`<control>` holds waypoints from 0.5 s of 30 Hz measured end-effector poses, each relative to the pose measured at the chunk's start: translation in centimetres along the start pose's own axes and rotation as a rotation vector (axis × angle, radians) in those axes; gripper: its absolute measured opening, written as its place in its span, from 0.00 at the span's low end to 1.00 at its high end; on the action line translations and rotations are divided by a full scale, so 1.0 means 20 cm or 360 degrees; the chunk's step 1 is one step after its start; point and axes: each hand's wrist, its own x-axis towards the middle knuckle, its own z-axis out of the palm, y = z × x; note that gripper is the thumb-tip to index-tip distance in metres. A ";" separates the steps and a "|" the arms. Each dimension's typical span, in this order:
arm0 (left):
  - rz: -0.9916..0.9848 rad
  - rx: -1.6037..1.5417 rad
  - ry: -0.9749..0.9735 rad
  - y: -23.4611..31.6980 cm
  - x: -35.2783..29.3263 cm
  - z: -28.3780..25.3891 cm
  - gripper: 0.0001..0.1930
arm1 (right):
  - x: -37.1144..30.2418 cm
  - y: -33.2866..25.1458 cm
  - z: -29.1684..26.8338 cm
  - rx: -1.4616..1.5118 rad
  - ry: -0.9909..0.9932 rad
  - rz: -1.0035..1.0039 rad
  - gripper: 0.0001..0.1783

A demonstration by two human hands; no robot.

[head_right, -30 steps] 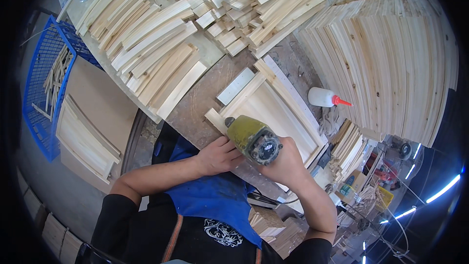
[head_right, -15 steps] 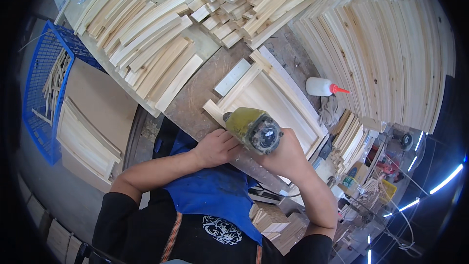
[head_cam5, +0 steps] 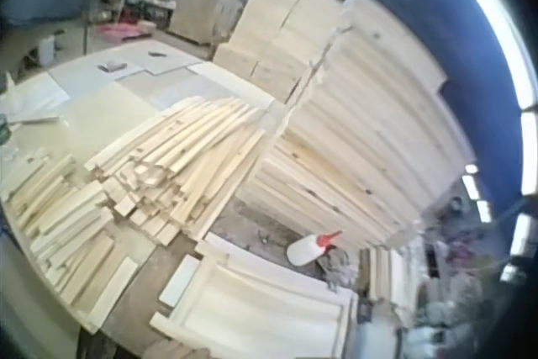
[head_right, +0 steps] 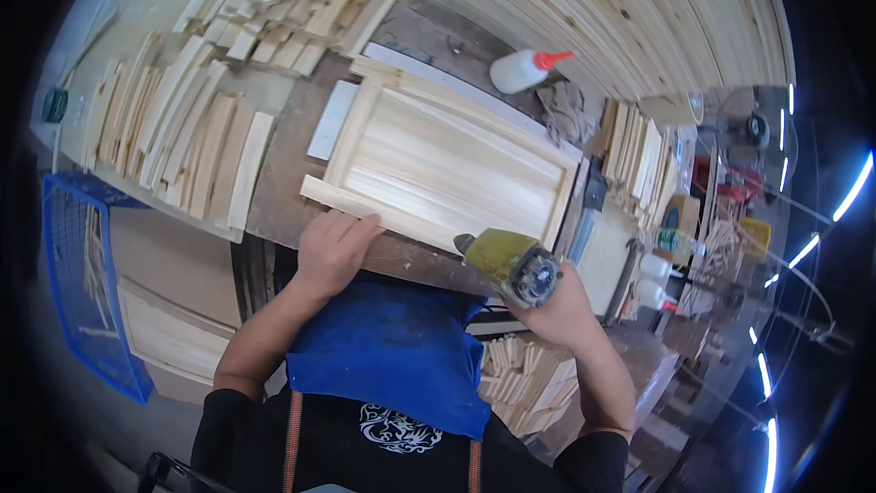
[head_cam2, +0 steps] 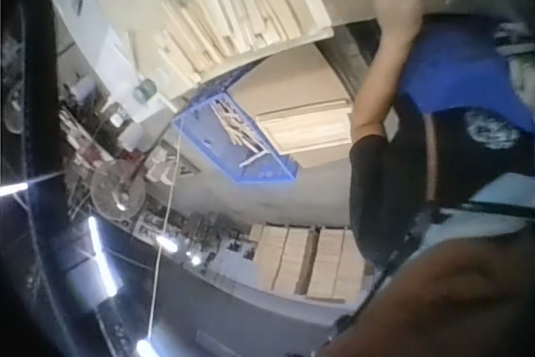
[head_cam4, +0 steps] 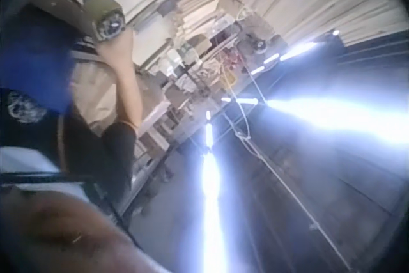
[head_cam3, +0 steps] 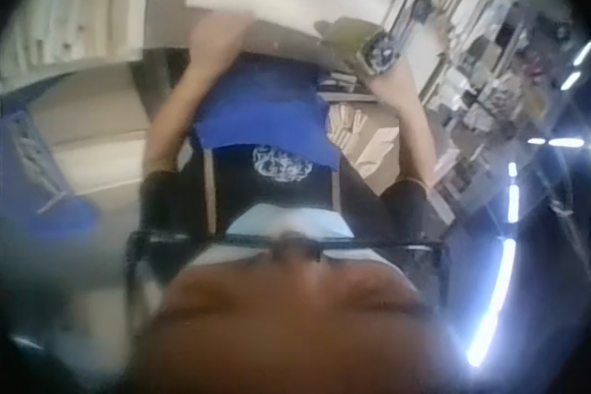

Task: Assembling a wooden frame by applying glue and using a nail gun.

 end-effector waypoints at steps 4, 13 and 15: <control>-0.0020 0.0021 0.0010 -0.01 0.00 0.02 0.13 | 0.01 0.07 0.06 0.0036 0.0001 0.0055 0.15; -0.0149 0.0032 0.0137 0.01 0.01 0.04 0.21 | 0.12 0.05 0.14 0.0112 -0.0054 -0.0084 0.15; -0.0154 0.0033 0.0133 0.01 0.00 0.03 0.22 | 0.15 0.03 0.16 0.0127 -0.0099 -0.0119 0.15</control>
